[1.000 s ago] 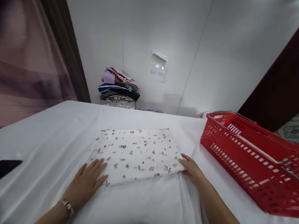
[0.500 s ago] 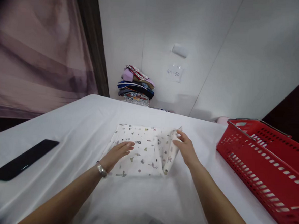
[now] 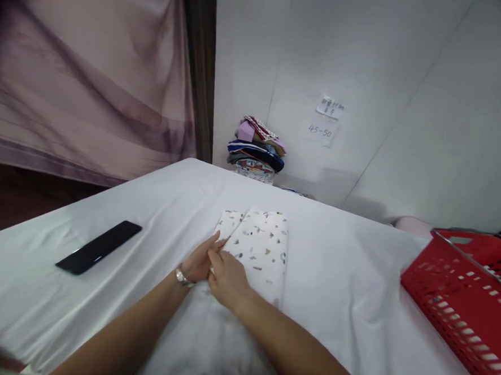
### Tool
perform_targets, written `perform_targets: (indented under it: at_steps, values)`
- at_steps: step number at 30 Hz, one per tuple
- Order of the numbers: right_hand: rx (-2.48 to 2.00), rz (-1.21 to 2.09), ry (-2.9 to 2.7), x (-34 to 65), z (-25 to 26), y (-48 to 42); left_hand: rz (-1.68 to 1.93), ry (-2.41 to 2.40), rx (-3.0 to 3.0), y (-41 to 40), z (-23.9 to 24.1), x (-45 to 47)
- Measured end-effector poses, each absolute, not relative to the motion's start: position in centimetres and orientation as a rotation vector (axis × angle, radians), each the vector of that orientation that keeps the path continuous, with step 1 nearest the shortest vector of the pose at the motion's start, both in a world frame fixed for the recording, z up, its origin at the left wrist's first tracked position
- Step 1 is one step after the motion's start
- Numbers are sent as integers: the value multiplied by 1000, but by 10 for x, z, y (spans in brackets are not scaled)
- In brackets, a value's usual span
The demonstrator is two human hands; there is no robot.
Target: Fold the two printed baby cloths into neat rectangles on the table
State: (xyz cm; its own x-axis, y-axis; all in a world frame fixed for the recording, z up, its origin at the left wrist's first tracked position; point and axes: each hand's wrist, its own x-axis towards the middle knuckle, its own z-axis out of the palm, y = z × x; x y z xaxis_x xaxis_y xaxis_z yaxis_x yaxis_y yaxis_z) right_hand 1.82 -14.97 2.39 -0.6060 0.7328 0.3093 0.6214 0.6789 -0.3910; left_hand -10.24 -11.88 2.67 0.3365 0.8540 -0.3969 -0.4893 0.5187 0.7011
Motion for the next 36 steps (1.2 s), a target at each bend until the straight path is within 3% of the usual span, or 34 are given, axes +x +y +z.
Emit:
perform_targets:
  at_steps: [9, 18, 24, 36]
  values:
    - [-888, 301, -2408, 32, 35, -160, 700, 967, 533, -80, 39, -84]
    - [-819, 346, -2438, 25, 39, -162, 1153, 1174, 695, -78, 41, -95]
    - [-761, 425, -2614, 15, 29, -170, 1144, 1260, 671, -94, 29, -111]
    - [-741, 447, -2609, 25, 30, -185, 1107, 1757, 1170, -86, 21, -121]
